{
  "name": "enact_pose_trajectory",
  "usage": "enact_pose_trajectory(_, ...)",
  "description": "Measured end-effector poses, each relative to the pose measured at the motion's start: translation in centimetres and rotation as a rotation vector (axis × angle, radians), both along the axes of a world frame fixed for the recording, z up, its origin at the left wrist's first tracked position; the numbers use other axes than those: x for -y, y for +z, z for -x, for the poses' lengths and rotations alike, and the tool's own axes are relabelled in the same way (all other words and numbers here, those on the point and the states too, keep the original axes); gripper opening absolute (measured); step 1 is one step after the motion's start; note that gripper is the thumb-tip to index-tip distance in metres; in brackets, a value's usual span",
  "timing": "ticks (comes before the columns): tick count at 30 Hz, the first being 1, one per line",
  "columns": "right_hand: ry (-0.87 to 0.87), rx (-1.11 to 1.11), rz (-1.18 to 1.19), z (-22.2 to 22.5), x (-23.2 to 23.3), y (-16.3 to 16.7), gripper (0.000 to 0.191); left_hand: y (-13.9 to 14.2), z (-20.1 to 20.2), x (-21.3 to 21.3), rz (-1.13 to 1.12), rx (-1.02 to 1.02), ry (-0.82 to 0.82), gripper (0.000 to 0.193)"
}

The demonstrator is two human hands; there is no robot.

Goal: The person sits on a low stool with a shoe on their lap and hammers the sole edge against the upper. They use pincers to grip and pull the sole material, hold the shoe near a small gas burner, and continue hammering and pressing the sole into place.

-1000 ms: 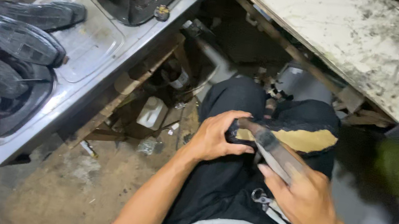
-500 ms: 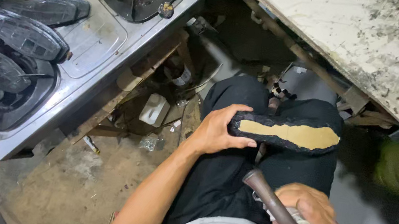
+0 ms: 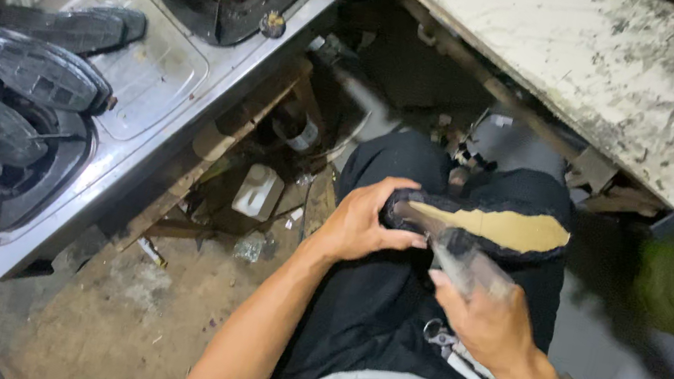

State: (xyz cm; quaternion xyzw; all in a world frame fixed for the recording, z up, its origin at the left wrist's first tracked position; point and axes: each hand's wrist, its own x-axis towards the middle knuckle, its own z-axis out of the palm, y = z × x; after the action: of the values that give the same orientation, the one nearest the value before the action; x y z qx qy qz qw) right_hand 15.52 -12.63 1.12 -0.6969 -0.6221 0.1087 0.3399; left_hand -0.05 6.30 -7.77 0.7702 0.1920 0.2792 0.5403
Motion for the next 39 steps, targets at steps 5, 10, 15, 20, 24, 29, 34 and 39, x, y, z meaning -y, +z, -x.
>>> enact_pose_trajectory(5, 0.084, 0.269, -0.302, -0.2, 0.8, -1.9, 0.035, 0.2, 0.0, -0.1, 0.02, -0.099, 0.053, 0.075)
enact_pose_trajectory(10, -0.132, -0.135, 0.127, -0.7, 0.7, -2.2, 0.038, 0.1, 0.1, -0.1, 0.027, -0.069, 0.015, 0.071)
enact_pose_trajectory(15, 0.139, -0.089, -0.33, -0.8, 1.4, -2.7, 0.041, 0.3, 0.2, 0.1, 0.006, -0.05, 0.016, 0.072)
enact_pose_trajectory(20, -0.073, -0.193, 0.082, -1.7, 4.4, -5.0, 0.023, 1.6, 0.2, 0.5, 0.021, -0.113, 0.049, 0.077)
enact_pose_trajectory(24, -0.055, -0.119, 0.0, -3.5, 7.2, -7.3, 0.042, 2.5, 0.5, 1.0, 0.1, -0.205, 0.046, 0.079)
enact_pose_trajectory(29, -0.109, 0.102, 0.395, -4.0, 9.4, -6.1, 0.016, 2.0, 0.8, 1.8, -0.038, -0.138, 0.04, 0.08)
enact_pose_trajectory(34, -0.114, -0.82, -0.524, -1.9, 10.0, -1.7, 0.019, 2.1, 0.8, 3.0, -0.121, -0.11, 0.026, 0.077)
enact_pose_trajectory(39, -0.145, 0.412, 0.414, -4.0, 8.1, -1.5, 0.024, 0.6, 1.4, 4.1, -0.163, -0.093, 0.036, 0.076)
